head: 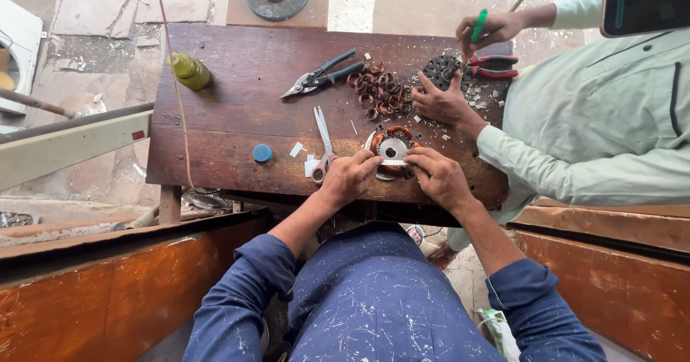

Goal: The person works on a motor stator, using scissors to cut tape and a screwdriver to adjust the copper windings. They also retrieve a roll of tape from a drawer and apply it to the component.

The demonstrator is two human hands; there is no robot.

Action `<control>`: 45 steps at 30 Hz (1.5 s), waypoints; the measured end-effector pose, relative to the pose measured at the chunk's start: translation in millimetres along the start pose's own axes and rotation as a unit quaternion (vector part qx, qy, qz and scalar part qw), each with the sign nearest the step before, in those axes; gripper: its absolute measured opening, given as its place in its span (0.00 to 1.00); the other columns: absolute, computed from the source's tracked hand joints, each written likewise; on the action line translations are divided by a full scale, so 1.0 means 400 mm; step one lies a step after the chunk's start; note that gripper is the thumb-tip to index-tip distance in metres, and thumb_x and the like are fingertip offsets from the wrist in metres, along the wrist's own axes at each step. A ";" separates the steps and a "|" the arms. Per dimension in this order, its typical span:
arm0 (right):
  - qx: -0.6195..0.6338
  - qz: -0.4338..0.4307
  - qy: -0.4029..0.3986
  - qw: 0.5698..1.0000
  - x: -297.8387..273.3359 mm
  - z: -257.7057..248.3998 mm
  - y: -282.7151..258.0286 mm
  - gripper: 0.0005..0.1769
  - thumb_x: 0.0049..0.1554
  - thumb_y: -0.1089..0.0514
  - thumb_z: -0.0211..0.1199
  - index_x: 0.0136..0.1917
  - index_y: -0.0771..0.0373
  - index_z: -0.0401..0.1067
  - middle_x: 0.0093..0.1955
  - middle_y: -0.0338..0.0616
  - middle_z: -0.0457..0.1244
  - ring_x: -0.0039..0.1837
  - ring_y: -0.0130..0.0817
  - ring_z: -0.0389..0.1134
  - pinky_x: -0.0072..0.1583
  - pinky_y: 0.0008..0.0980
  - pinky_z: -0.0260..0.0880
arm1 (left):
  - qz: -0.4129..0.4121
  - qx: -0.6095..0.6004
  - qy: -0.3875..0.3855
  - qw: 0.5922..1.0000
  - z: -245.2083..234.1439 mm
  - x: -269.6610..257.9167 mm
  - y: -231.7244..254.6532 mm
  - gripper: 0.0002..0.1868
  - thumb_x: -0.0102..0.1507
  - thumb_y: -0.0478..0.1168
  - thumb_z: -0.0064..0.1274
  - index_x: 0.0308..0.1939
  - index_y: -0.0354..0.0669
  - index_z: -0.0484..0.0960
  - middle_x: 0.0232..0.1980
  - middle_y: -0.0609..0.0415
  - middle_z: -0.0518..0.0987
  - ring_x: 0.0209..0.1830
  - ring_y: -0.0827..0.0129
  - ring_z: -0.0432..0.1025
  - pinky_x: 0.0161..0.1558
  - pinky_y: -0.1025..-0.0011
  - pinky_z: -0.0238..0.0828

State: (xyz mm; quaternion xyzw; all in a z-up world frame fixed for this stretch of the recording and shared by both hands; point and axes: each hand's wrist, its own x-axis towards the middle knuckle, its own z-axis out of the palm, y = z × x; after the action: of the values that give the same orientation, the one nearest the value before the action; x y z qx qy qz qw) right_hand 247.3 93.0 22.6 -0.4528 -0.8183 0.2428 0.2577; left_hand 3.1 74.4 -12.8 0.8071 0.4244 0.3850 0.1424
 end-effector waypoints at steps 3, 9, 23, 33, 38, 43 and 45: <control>-0.026 -0.002 -0.006 1.000 -0.013 0.003 0.003 0.12 0.55 0.64 0.67 0.53 0.60 0.79 0.60 0.44 0.70 0.57 0.42 0.74 0.57 0.36 0.76 | 0.013 -0.009 0.011 1.000 0.005 -0.007 -0.012 0.09 0.62 0.32 0.60 0.47 0.37 0.85 0.43 0.52 0.82 0.31 0.63 0.79 0.33 0.69 0.77; -0.064 -0.007 0.080 0.995 -0.020 0.024 -0.042 0.17 0.57 0.60 0.67 0.60 0.64 0.76 0.63 0.52 0.67 0.57 0.46 0.73 0.56 0.36 0.78 | -0.123 -0.141 0.133 0.973 0.062 -0.044 -0.067 0.09 0.66 0.33 0.55 0.50 0.38 0.84 0.42 0.51 0.82 0.33 0.68 0.77 0.33 0.74 0.75; -0.132 0.264 -0.019 0.955 0.061 0.125 -0.178 0.19 0.56 0.50 0.66 0.55 0.64 0.74 0.54 0.51 0.65 0.50 0.55 0.72 0.51 0.50 0.72 | -0.230 -0.371 0.171 0.883 0.144 0.080 -0.052 0.12 0.70 0.35 0.45 0.56 0.37 0.76 0.46 0.49 0.81 0.44 0.68 0.75 0.47 0.70 0.73; -0.113 0.204 0.051 0.971 0.039 0.161 -0.178 0.04 0.53 0.68 0.59 0.43 0.68 0.68 0.48 0.54 0.64 0.44 0.59 0.69 0.45 0.52 0.70 | -0.231 -0.265 0.122 0.928 0.153 0.113 -0.049 0.08 0.70 0.38 0.49 0.51 0.42 0.77 0.46 0.48 0.83 0.49 0.53 0.74 0.54 0.61 0.70; -0.137 0.114 0.069 0.982 0.030 0.172 -0.177 0.04 0.52 0.71 0.58 0.42 0.68 0.68 0.46 0.51 0.64 0.40 0.54 0.69 0.42 0.46 0.71 | -0.241 -0.268 0.117 0.925 0.154 0.112 -0.049 0.07 0.70 0.37 0.49 0.51 0.42 0.77 0.47 0.48 0.83 0.51 0.53 0.74 0.56 0.60 0.70; -0.123 0.076 0.030 0.989 0.016 0.123 -0.171 0.04 0.54 0.70 0.61 0.44 0.67 0.70 0.49 0.50 0.66 0.41 0.49 0.72 0.43 0.42 0.74 | -0.228 -0.254 0.119 0.932 0.151 0.117 -0.051 0.07 0.70 0.37 0.49 0.51 0.41 0.77 0.48 0.46 0.81 0.52 0.50 0.73 0.56 0.59 0.70; -0.095 0.056 0.036 0.993 0.004 0.085 -0.165 0.11 0.53 0.67 0.63 0.51 0.67 0.73 0.53 0.52 0.67 0.45 0.50 0.72 0.45 0.41 0.74 | -0.221 -0.257 0.114 0.934 0.149 0.116 -0.053 0.07 0.70 0.37 0.48 0.51 0.41 0.77 0.47 0.46 0.82 0.53 0.51 0.73 0.56 0.60 0.70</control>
State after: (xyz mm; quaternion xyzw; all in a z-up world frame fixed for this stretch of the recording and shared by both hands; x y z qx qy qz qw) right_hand 184.0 57.8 38.9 -0.5289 -0.8011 0.1620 0.2286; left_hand 51.1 129.8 -41.1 0.5796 0.4915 0.5291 0.3775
